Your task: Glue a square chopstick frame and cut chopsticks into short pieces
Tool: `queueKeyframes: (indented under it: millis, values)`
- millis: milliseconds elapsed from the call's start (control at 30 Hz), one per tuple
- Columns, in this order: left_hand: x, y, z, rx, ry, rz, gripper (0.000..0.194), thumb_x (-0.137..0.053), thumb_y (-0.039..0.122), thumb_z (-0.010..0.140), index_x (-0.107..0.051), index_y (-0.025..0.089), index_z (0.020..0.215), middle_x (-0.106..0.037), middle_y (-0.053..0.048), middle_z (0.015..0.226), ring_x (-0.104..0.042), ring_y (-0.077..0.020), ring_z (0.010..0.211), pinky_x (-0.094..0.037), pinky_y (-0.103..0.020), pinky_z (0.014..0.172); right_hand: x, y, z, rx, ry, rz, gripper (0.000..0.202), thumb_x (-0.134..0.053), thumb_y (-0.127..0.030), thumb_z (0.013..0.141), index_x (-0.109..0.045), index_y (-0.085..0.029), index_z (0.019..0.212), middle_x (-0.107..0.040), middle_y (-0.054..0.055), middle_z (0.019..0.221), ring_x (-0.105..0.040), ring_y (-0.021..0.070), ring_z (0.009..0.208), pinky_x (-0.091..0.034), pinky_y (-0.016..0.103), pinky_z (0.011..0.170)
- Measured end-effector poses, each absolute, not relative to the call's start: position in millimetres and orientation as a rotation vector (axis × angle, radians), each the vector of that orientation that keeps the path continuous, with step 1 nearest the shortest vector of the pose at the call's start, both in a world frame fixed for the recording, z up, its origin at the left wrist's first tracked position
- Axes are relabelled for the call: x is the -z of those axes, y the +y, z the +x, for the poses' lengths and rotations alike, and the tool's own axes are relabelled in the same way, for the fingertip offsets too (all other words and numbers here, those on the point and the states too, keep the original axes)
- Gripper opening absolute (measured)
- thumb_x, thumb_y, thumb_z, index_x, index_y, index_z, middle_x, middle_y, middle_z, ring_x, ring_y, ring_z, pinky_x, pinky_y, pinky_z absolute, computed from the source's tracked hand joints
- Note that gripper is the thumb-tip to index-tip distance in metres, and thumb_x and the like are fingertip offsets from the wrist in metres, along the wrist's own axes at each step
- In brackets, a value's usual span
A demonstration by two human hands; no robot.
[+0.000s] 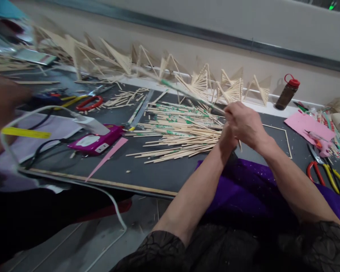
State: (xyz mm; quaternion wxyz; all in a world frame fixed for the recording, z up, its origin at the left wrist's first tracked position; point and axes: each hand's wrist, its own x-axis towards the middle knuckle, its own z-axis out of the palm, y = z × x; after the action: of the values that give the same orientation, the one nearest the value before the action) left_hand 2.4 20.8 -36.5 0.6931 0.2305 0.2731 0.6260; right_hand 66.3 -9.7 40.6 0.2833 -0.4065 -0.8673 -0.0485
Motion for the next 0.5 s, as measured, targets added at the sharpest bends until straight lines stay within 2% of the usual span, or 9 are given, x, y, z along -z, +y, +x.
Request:
queueKeyframes:
  millis: [67,133,233,333,433,500]
  values:
    - [29.4,20.7,-5.9,-1.405,0.567,0.508,0.038,-0.051,0.054,0.087,-0.053,0.018,0.077,-0.027,0.01,0.046,-0.016,-0.0024,0.032,-0.01,-0.018,0.032,-31.9,-14.5,100.6,-0.047,-2.172,-1.116,0.023,-0.046,-0.031,0.09,-0.063,-0.016,0.087,-0.062,0.004,0.074,-0.055,0.0137,0.066,-0.039,0.026,0.061]
    - [23.1,19.5,-13.2,-1.478,0.47,0.476,0.046,-0.052,0.062,0.082,-0.057,0.017,0.082,-0.034,0.01,0.048,-0.016,-0.0015,0.032,-0.01,-0.019,0.031,-15.8,-15.2,129.4,-0.244,-2.069,-1.217,0.024,-0.048,-0.035,0.089,-0.062,-0.016,0.086,-0.056,0.0,0.061,-0.05,0.0118,0.055,-0.036,0.025,0.055]
    - [18.3,18.1,-18.9,-1.558,0.553,0.446,0.037,-0.058,0.053,0.083,-0.06,0.016,0.086,-0.041,0.009,0.052,-0.018,0.0,0.032,-0.01,-0.018,0.032,8.5,-12.9,154.9,-0.485,-2.076,-1.289,0.027,-0.047,-0.039,0.088,-0.062,-0.017,0.084,-0.05,-0.004,0.052,-0.045,0.0107,0.048,-0.034,0.024,0.053]
    - [17.4,18.9,-21.1,-1.625,0.681,0.422,0.027,-0.055,0.041,0.088,-0.061,0.016,0.083,-0.038,0.01,0.051,-0.019,0.0007,0.031,-0.011,-0.016,0.032,19.3,-12.4,162.9,-0.539,-2.171,-1.304,0.026,-0.047,-0.038,0.086,-0.062,-0.017,0.081,-0.051,-0.004,0.053,-0.045,0.0108,0.049,-0.033,0.024,0.053]
    - [16.5,20.8,-24.3,-1.666,0.7,0.422,0.036,-0.049,0.047,0.091,-0.062,0.016,0.077,-0.037,0.009,0.049,-0.018,0.0004,0.031,-0.011,-0.017,0.032,19.4,-12.5,164.5,-0.511,-2.188,-1.355,0.023,-0.048,-0.035,0.086,-0.062,-0.017,0.079,-0.053,-0.003,0.054,-0.046,0.0111,0.05,-0.032,0.024,0.054]
    - [16.0,21.9,-26.4,-1.68,0.695,0.449,0.042,-0.049,0.054,0.089,-0.061,0.017,0.073,-0.042,0.007,0.05,-0.019,0.0002,0.031,-0.012,-0.019,0.031,19.3,-11.4,164.4,-0.534,-2.158,-1.4,0.022,-0.048,-0.033,0.086,-0.061,-0.017,0.078,-0.053,-0.002,0.054,-0.047,0.0113,0.05,-0.031,0.024,0.054]
